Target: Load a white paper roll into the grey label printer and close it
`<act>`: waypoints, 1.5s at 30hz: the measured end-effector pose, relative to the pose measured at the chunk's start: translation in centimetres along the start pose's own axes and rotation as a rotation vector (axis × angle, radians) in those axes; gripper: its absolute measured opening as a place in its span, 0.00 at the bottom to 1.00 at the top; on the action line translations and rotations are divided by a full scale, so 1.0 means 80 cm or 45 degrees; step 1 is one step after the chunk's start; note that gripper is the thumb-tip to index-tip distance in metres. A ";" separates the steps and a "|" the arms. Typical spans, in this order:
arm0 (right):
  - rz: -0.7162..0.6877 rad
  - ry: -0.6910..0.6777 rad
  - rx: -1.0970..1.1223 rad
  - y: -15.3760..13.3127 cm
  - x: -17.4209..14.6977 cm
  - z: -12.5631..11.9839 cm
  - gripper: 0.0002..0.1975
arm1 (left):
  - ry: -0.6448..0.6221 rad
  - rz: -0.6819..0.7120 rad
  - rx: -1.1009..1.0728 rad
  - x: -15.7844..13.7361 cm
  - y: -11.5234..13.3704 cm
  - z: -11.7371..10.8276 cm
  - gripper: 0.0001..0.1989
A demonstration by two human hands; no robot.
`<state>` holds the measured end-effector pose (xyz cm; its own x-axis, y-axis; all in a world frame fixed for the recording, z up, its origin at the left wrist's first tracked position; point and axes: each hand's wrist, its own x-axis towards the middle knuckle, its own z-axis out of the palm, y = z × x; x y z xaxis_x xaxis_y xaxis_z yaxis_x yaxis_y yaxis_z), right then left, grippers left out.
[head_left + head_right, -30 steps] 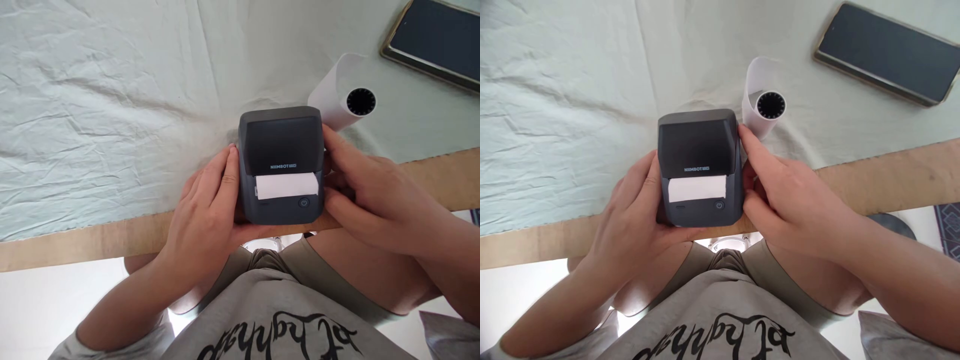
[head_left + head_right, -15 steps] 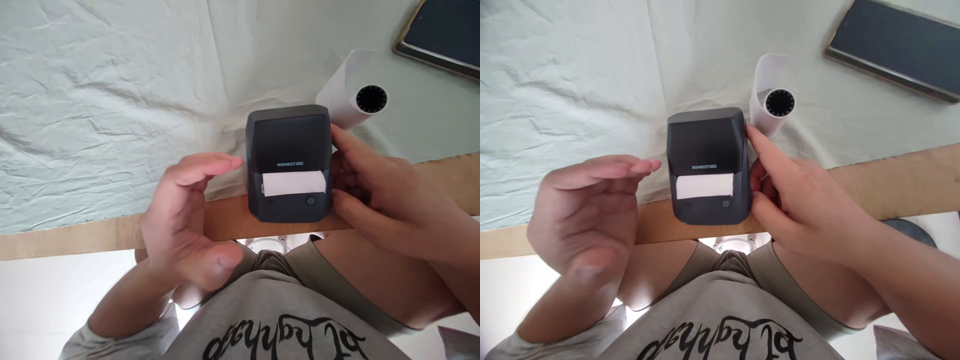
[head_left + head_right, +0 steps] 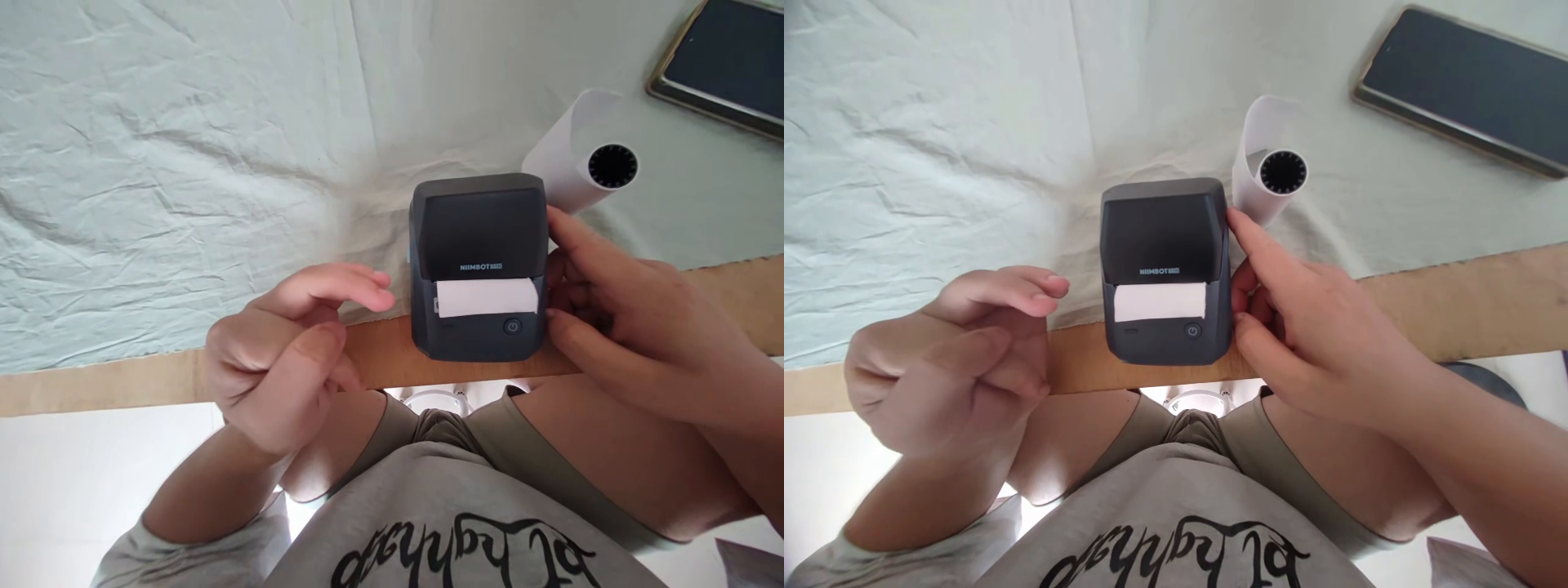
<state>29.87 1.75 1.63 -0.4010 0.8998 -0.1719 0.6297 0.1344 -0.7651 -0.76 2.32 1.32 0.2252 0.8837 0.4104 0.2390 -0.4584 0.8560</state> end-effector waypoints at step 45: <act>-0.153 0.061 -0.120 -0.002 0.012 -0.002 0.41 | -0.468 -0.035 0.780 -0.008 -0.014 0.015 0.49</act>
<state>29.53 2.70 1.69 -0.4465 0.8933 -0.0513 0.6395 0.2785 -0.7166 -0.06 2.12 -0.30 0.4892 0.8561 0.1664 0.7126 -0.5024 0.4897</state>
